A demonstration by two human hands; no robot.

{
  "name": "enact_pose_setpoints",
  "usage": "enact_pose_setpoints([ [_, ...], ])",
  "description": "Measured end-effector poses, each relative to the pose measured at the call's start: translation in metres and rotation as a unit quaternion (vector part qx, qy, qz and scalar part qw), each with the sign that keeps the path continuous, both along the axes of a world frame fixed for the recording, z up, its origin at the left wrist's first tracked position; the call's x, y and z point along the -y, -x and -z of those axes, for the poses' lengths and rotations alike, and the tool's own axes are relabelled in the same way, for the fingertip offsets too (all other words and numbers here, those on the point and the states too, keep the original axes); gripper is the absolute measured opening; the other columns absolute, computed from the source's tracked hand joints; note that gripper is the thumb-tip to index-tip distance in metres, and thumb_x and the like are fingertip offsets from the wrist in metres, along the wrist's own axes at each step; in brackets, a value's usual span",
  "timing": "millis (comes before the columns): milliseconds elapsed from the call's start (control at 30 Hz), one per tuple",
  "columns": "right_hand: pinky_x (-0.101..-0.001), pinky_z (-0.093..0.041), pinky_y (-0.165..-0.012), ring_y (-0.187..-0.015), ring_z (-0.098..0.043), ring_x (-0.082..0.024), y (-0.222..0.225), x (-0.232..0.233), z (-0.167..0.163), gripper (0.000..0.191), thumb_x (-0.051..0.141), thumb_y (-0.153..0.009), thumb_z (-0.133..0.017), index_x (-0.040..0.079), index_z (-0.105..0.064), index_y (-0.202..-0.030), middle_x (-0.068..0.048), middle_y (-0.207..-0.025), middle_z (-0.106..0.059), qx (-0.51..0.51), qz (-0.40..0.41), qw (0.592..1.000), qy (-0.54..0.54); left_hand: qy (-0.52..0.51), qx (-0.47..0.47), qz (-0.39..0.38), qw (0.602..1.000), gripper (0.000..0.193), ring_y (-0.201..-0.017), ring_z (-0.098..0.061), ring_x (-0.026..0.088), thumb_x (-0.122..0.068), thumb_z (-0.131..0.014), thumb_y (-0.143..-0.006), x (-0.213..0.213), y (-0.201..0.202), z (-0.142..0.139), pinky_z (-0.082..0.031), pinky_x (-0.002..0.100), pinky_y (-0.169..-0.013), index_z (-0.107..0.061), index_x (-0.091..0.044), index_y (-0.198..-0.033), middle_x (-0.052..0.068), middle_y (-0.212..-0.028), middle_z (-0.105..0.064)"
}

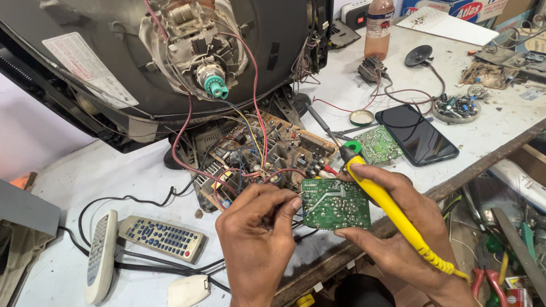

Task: The person solders components on a green circuit board removed from a CRT television, holding the board in one hand and a soldering iron in the other while working at a cluttered repair bench. They reposition the board and wires repeatedly, then lift the board toward the TV chassis at the end.

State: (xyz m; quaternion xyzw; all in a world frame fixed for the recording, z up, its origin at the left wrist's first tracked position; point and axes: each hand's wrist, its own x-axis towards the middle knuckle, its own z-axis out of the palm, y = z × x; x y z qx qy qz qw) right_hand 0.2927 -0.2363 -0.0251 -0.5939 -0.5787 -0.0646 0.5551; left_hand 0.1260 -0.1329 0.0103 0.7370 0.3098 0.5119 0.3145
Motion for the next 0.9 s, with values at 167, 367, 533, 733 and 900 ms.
enact_pose_setpoints([
  [167,-0.0323,-0.056,-0.097,-0.116,-0.072,-0.023,0.002,0.001,-0.001,0.086,0.015,-0.059,-0.093,0.006,-0.057,-0.137,-0.011,-0.128,-0.069,-0.004,0.003,1.0,0.001,0.007,-0.003,0.001,1.0,0.011,-0.056,-0.063,0.005,0.001,-0.082,-0.076,0.001,0.0,0.0,-0.047,0.022,-0.049,-0.081,-0.002,-0.087,0.002,-0.076,-0.075],
  [367,-0.0324,-0.057,-0.096,-0.117,-0.072,-0.024,0.001,0.002,-0.003,0.085,0.015,-0.06,-0.093,0.006,-0.056,-0.136,-0.012,-0.129,-0.069,0.01,0.0,1.0,-0.001,0.035,0.029,-0.01,0.999,0.008,-0.056,-0.06,0.003,0.002,-0.08,-0.078,0.001,-0.006,0.004,-0.045,0.02,-0.048,-0.08,0.0,-0.086,0.001,-0.076,-0.073],
  [533,-0.033,-0.056,-0.097,-0.117,-0.072,-0.025,0.002,0.003,-0.004,0.084,0.015,-0.061,-0.092,0.006,-0.056,-0.136,-0.013,-0.129,-0.068,0.014,-0.003,1.0,-0.005,0.071,0.034,-0.014,0.997,0.007,-0.057,-0.061,0.002,0.003,-0.079,-0.079,0.001,-0.008,0.005,-0.047,0.019,-0.048,-0.08,0.001,-0.085,0.001,-0.077,-0.073],
  [733,-0.0333,-0.056,-0.098,-0.118,-0.072,-0.026,0.003,0.004,-0.005,0.083,0.013,-0.061,-0.092,0.005,-0.057,-0.136,-0.013,-0.13,-0.069,0.009,-0.009,1.0,-0.007,0.075,0.032,-0.017,0.996,0.006,-0.057,-0.061,0.003,0.003,-0.078,-0.079,0.001,-0.009,0.005,-0.047,0.019,-0.048,-0.079,0.002,-0.085,0.002,-0.077,-0.073],
  [900,-0.0328,-0.056,-0.098,-0.119,-0.071,-0.024,0.0,0.004,-0.003,0.083,0.014,-0.061,-0.092,0.005,-0.057,-0.136,-0.013,-0.13,-0.068,0.016,-0.006,1.0,0.001,0.065,0.038,-0.032,0.997,0.007,-0.057,-0.06,0.004,0.004,-0.077,-0.079,0.003,-0.011,0.006,-0.046,0.021,-0.049,-0.078,0.002,-0.086,0.002,-0.076,-0.073],
])
